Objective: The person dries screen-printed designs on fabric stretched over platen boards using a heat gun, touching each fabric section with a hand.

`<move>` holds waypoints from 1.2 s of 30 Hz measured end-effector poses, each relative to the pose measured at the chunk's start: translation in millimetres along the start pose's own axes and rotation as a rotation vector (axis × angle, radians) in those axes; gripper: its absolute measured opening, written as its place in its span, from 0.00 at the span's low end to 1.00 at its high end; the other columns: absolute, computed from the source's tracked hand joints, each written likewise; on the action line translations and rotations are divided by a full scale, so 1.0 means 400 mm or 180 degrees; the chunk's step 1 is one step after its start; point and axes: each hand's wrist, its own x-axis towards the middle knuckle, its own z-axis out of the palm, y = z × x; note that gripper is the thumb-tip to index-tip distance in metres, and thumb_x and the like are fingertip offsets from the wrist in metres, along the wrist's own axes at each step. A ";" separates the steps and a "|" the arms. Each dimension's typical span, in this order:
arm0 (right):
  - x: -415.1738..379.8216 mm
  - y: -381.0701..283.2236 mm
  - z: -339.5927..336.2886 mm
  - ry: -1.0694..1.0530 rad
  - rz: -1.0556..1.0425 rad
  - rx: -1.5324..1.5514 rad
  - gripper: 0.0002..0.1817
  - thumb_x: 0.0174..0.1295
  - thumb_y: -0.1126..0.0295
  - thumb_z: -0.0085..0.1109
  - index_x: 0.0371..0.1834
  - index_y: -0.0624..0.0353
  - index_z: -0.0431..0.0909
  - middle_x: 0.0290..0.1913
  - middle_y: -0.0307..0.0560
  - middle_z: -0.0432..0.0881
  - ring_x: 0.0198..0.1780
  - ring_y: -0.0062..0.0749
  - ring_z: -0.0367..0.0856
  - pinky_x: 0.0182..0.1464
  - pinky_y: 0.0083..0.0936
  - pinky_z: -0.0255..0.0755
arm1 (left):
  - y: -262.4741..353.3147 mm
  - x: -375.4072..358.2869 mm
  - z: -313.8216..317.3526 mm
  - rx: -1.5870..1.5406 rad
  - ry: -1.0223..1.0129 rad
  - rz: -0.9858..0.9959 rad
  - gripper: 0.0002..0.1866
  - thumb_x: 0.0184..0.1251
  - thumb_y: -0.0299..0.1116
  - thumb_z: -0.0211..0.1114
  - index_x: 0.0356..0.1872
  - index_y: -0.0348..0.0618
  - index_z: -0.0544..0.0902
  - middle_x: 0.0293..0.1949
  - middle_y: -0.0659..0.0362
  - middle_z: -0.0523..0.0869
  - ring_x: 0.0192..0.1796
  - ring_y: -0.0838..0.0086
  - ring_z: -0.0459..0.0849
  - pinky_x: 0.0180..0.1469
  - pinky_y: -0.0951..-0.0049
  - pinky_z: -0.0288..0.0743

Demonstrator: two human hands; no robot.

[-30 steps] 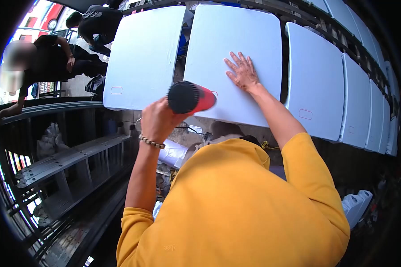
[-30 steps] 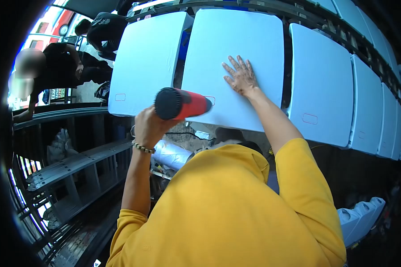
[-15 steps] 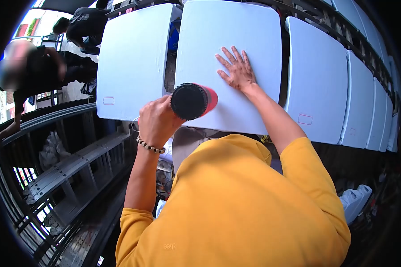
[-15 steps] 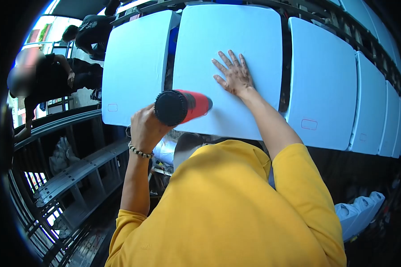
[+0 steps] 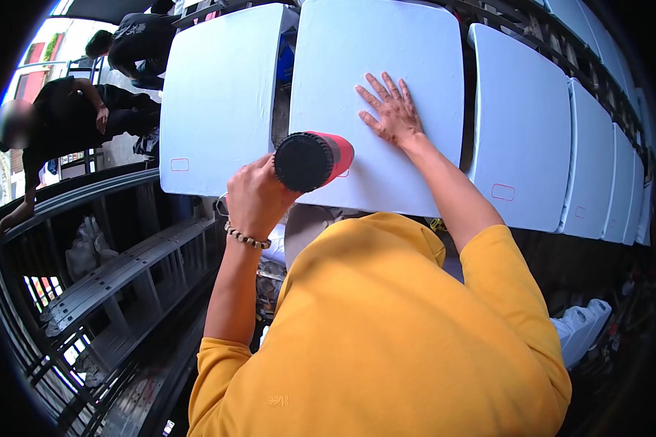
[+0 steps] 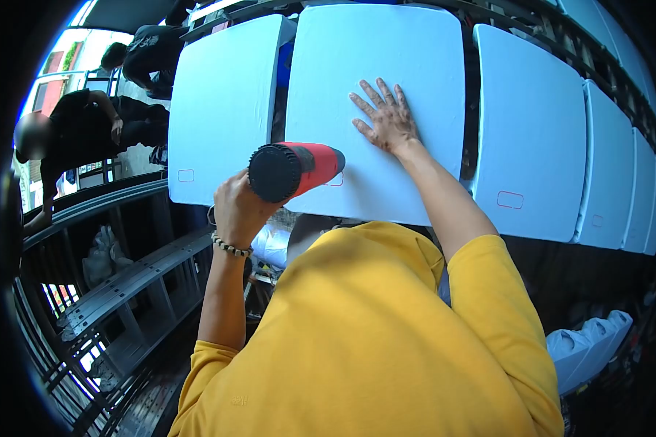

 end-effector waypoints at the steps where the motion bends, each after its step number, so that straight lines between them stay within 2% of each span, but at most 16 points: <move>1: 0.000 0.000 0.000 0.0009 0.0010 -0.0005 0.35 0.80 0.37 0.42 0.88 0.27 0.61 0.91 0.34 0.51 0.91 0.46 0.45 0.90 0.55 0.34 | -0.003 0.001 0.000 0.0009 0.0007 -0.0061 0.19 0.54 0.48 0.84 0.36 0.45 0.89 0.34 0.56 0.91 0.35 0.53 0.91 0.38 0.55 0.85; 4: -0.001 -0.003 -0.013 -0.0081 0.0045 -0.0037 0.35 0.80 0.37 0.43 0.88 0.27 0.60 0.91 0.33 0.52 0.91 0.45 0.44 0.90 0.55 0.34 | 0.000 0.004 -0.035 -0.0042 -0.0069 -0.0078 0.19 0.54 0.48 0.84 0.35 0.45 0.89 0.35 0.56 0.91 0.36 0.53 0.91 0.37 0.56 0.85; 8: 0.001 -0.002 -0.008 -0.0074 0.0043 -0.0070 0.35 0.80 0.37 0.44 0.88 0.26 0.60 0.91 0.32 0.52 0.91 0.44 0.44 0.91 0.54 0.34 | -0.053 -0.014 -0.044 0.0164 0.0163 -0.0204 0.21 0.55 0.52 0.85 0.38 0.47 0.91 0.34 0.57 0.92 0.36 0.54 0.92 0.37 0.56 0.85; 11: 0.002 0.002 -0.006 -0.0063 0.0031 -0.0025 0.35 0.79 0.37 0.44 0.88 0.26 0.60 0.91 0.32 0.51 0.91 0.43 0.44 0.91 0.53 0.33 | -0.077 -0.021 -0.078 0.0165 -0.0006 -0.0218 0.22 0.55 0.53 0.85 0.39 0.48 0.91 0.33 0.57 0.92 0.35 0.55 0.92 0.37 0.57 0.85; 15: 0.001 -0.005 -0.011 -0.0107 0.0056 0.0019 0.35 0.79 0.37 0.44 0.88 0.26 0.60 0.91 0.31 0.51 0.91 0.42 0.43 0.91 0.53 0.32 | -0.121 -0.050 -0.078 0.0355 0.0212 -0.0251 0.21 0.54 0.52 0.86 0.39 0.49 0.92 0.32 0.58 0.92 0.33 0.56 0.92 0.35 0.58 0.85; 18: 0.000 0.000 -0.015 -0.0139 0.0060 -0.0003 0.36 0.79 0.37 0.44 0.88 0.26 0.60 0.92 0.31 0.50 0.92 0.42 0.43 0.91 0.53 0.32 | -0.126 -0.056 -0.100 0.0224 -0.0069 -0.0198 0.21 0.54 0.52 0.86 0.38 0.49 0.92 0.32 0.58 0.92 0.33 0.56 0.92 0.35 0.58 0.85; 21: 0.002 -0.003 -0.009 -0.0127 0.0062 -0.0024 0.36 0.79 0.37 0.44 0.88 0.26 0.59 0.92 0.31 0.50 0.92 0.42 0.42 0.91 0.53 0.32 | -0.121 -0.059 -0.079 0.0179 0.0206 -0.0251 0.21 0.53 0.52 0.86 0.38 0.50 0.92 0.32 0.58 0.92 0.33 0.56 0.92 0.35 0.58 0.85; 24: 0.002 -0.002 -0.006 -0.0148 0.0077 -0.0032 0.36 0.79 0.37 0.44 0.88 0.26 0.59 0.92 0.31 0.50 0.92 0.42 0.42 0.91 0.53 0.31 | -0.118 -0.047 -0.068 0.0119 0.0239 -0.0068 0.22 0.51 0.50 0.88 0.38 0.46 0.92 0.30 0.56 0.93 0.30 0.61 0.93 0.33 0.62 0.84; 27: 0.002 -0.002 -0.011 -0.0184 0.0079 -0.0004 0.36 0.79 0.37 0.44 0.88 0.27 0.59 0.92 0.31 0.49 0.92 0.42 0.42 0.91 0.53 0.31 | -0.082 -0.038 -0.066 0.0145 0.0079 -0.0237 0.21 0.53 0.52 0.86 0.38 0.49 0.92 0.32 0.58 0.92 0.33 0.55 0.92 0.36 0.58 0.85; 30: 0.002 -0.003 -0.008 -0.0171 0.0070 0.0032 0.36 0.79 0.37 0.44 0.89 0.27 0.59 0.92 0.31 0.49 0.92 0.42 0.42 0.91 0.53 0.32 | -0.085 -0.041 -0.044 0.0003 0.0298 -0.0226 0.21 0.53 0.53 0.86 0.37 0.49 0.91 0.32 0.57 0.92 0.34 0.55 0.92 0.35 0.59 0.85; 33: 0.001 0.003 -0.001 -0.0093 0.0037 0.0032 0.36 0.79 0.37 0.44 0.88 0.27 0.59 0.92 0.31 0.50 0.92 0.43 0.42 0.91 0.54 0.32 | -0.090 -0.041 -0.074 -0.0111 0.0082 -0.0251 0.21 0.51 0.52 0.87 0.37 0.48 0.91 0.31 0.56 0.92 0.34 0.54 0.92 0.35 0.58 0.85; 36: 0.000 0.005 0.008 -0.0011 -0.0002 0.0039 0.36 0.79 0.37 0.44 0.88 0.28 0.60 0.92 0.32 0.51 0.91 0.43 0.43 0.91 0.54 0.33 | -0.117 -0.060 -0.077 0.0326 0.0325 -0.0207 0.21 0.49 0.48 0.90 0.38 0.46 0.92 0.30 0.57 0.93 0.29 0.62 0.92 0.33 0.63 0.84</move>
